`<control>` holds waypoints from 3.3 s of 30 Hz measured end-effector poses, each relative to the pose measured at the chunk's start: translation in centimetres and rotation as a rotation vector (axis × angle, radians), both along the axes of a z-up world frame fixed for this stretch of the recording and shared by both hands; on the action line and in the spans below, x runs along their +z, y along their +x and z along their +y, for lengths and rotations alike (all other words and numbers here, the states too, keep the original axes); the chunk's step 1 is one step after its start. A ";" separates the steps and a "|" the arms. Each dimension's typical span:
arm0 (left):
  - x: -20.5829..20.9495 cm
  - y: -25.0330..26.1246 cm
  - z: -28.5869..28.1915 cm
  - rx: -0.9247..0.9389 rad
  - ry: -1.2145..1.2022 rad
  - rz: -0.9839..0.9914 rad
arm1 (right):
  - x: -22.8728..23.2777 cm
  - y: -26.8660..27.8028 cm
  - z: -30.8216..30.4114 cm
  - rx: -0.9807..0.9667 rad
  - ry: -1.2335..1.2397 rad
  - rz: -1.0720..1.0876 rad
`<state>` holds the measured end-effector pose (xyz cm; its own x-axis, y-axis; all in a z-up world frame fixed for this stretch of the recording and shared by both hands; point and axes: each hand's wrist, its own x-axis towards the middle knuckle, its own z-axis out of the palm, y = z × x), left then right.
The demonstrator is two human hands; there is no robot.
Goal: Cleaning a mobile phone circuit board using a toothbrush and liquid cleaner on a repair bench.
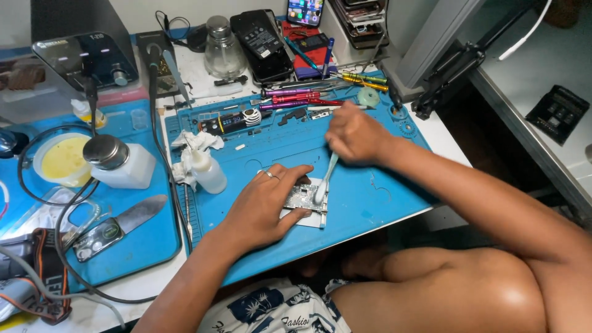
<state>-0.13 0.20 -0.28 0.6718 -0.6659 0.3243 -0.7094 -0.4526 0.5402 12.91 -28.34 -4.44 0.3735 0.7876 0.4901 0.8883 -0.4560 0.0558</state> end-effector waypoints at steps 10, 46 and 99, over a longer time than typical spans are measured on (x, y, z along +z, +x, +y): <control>0.6 -0.2 0.0 -0.008 0.005 0.018 | -0.7 1.3 -1.0 0.015 -0.008 -0.033; -0.5 -4.2 0.7 0.268 0.165 -0.012 | 1.8 -1.7 3.8 0.077 -0.022 0.131; -0.9 -4.3 -0.4 0.447 0.159 -0.252 | 5.8 -2.6 18.1 0.138 0.079 0.778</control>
